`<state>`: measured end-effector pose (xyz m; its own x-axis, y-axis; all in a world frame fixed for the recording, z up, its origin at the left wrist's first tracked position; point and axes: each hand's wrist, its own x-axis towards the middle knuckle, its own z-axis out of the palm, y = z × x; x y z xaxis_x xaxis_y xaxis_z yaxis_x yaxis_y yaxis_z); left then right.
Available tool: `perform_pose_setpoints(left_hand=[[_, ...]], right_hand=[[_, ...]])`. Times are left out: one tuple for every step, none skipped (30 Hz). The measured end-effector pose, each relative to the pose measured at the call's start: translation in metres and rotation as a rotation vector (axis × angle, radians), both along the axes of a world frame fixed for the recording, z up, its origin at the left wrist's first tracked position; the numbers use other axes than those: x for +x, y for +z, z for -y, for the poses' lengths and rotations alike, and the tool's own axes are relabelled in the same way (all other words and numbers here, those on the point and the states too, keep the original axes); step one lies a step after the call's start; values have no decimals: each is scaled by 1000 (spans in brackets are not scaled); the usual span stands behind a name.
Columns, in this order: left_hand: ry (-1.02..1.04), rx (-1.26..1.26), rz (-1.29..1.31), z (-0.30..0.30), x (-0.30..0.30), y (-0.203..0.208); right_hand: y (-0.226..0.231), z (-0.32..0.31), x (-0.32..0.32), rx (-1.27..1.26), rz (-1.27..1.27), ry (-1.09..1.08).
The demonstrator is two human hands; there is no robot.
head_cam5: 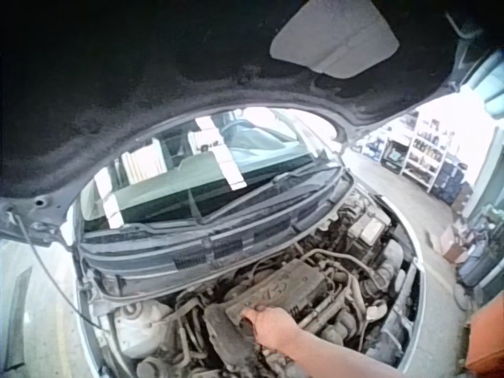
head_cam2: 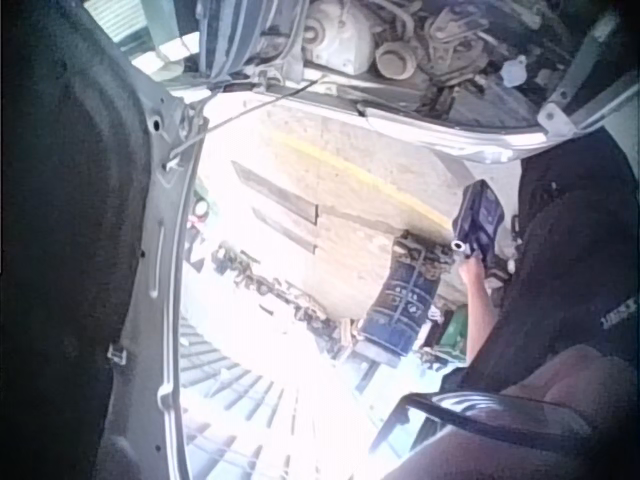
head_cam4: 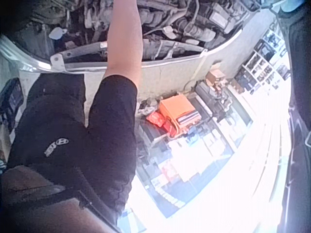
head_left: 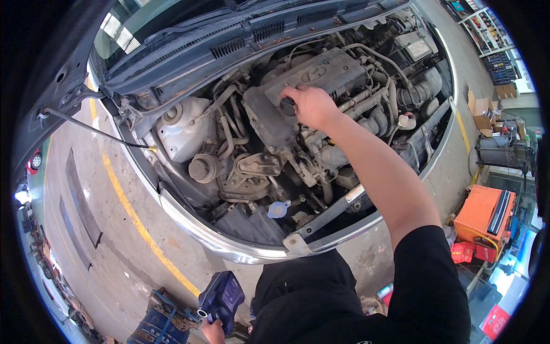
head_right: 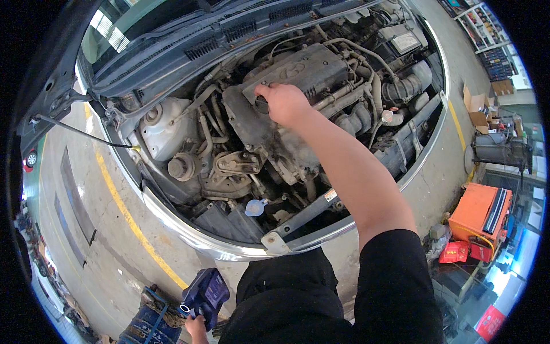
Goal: The person opens a silver car's hood and pours engine oil from a blue container into the engine. They then retrieve a funnel, place it in the oil fill port, and pour additional oil from a smaller bottle. The person closes the oil cap and places the funnel on a workbench.
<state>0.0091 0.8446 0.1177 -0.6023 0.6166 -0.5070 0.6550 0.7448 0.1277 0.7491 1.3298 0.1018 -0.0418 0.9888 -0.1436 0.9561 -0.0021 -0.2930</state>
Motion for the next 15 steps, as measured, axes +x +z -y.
perform_pose_setpoints(left_hand=[[11,-7,4,2,1,0],[24,-14,9,4,1,0],[38,-22,13,7,2,1],[46,-31,5,10,3,2],[53,-38,-2,12,4,2],[59,-46,-7,14,5,2],[86,-48,3,16,6,2],[113,-49,13,17,7,2],[141,-50,24,18,9,1],[136,-47,3,20,11,1],[129,-44,-18,21,12,1],[123,-42,-38,22,14,0],[125,-54,-37,23,15,0],[126,-66,-36,25,15,0],[128,-77,-36,26,15,0]], right_hand=[[1,-1,-2,-18,30,35],[2,-2,-3,-56,67,64],[2,-3,-3,-96,104,96],[2,-5,-2,-87,145,168],[2,-7,0,-76,187,241],[1,-9,3,-40,209,325],[0,-11,5,-67,219,326],[-1,-14,8,-69,207,342],[-2,-16,9,-67,204,352],[-1,-17,10,-54,187,365],[1,-19,10,-39,179,371],[4,-21,8,-98,213,356],[8,-23,6,-125,199,340],[14,-27,3,-226,227,300],[21,-31,-1,-321,252,266]])
